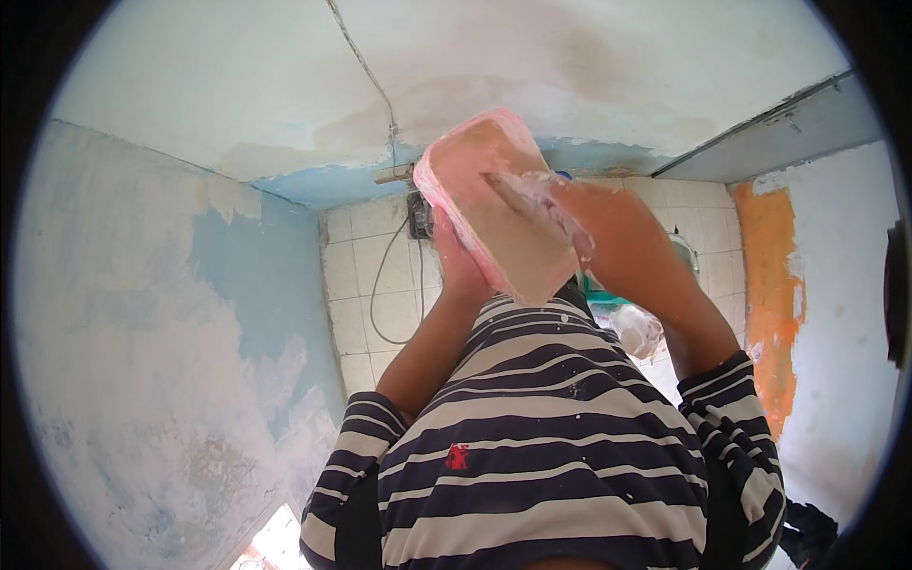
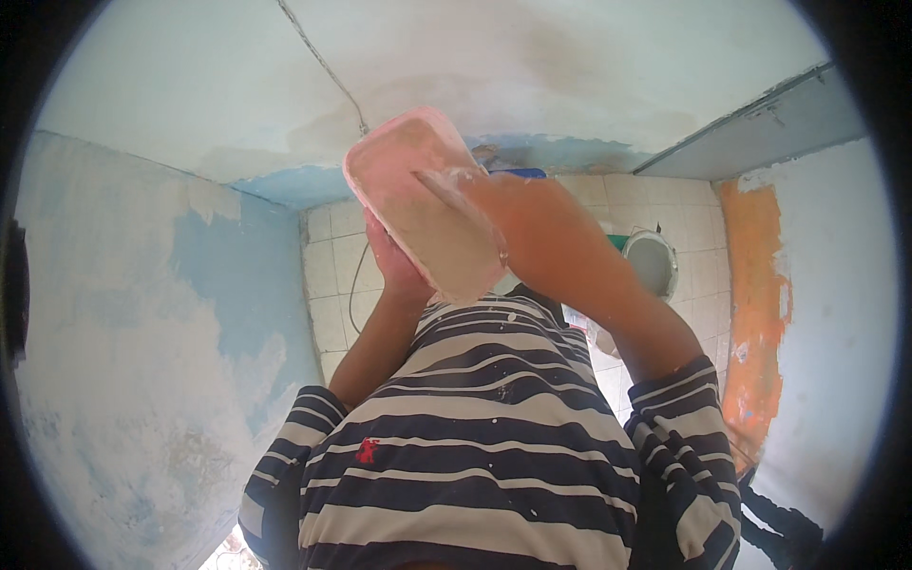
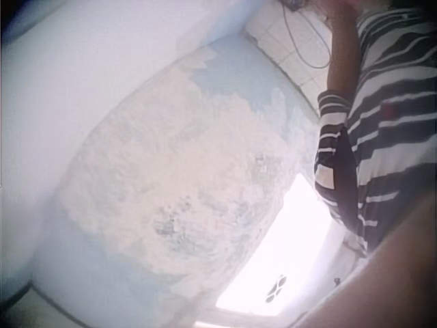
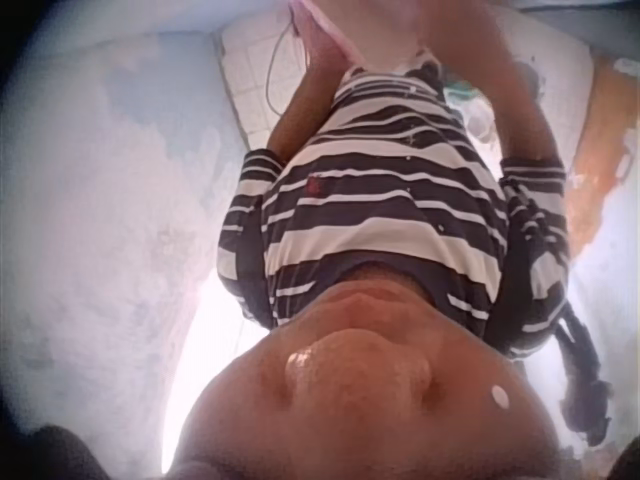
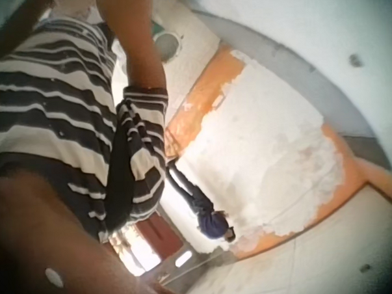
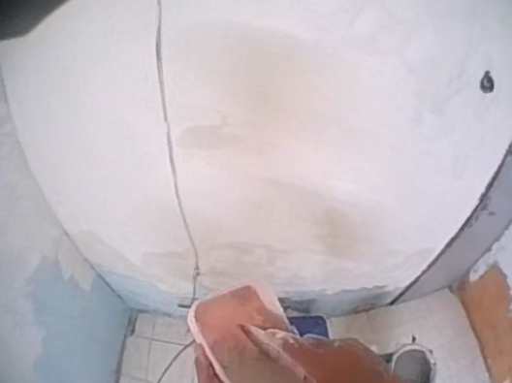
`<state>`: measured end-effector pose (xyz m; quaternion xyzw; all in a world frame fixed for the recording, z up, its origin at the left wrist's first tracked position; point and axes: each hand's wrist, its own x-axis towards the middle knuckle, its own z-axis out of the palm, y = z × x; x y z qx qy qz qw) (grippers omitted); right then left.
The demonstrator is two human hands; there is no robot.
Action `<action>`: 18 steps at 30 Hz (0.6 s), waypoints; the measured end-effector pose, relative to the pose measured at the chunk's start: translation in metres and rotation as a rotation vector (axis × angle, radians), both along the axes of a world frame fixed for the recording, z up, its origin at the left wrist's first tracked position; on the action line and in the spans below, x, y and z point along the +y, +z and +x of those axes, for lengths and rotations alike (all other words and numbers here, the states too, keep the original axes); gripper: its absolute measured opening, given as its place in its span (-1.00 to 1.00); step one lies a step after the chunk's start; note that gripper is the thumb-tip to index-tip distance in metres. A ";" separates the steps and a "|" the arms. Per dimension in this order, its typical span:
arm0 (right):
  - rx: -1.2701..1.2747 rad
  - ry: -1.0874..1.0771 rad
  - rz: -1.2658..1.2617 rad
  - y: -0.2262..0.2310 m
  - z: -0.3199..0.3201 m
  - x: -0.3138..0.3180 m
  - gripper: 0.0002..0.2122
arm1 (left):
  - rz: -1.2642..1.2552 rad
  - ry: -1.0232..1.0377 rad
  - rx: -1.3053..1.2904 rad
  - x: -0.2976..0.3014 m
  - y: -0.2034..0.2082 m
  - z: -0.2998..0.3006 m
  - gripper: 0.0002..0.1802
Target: The person applies plaster from a pink container onto a ceiling and wall using a putty knife, scraping the tool against the container edge to gather the material.
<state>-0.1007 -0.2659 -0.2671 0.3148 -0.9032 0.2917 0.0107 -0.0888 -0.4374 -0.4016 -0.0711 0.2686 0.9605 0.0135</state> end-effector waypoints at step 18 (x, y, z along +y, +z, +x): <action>-0.035 -0.094 -0.114 0.023 -0.014 -0.030 -0.53 | 0.097 -0.010 0.084 -0.006 0.001 -0.015 -0.27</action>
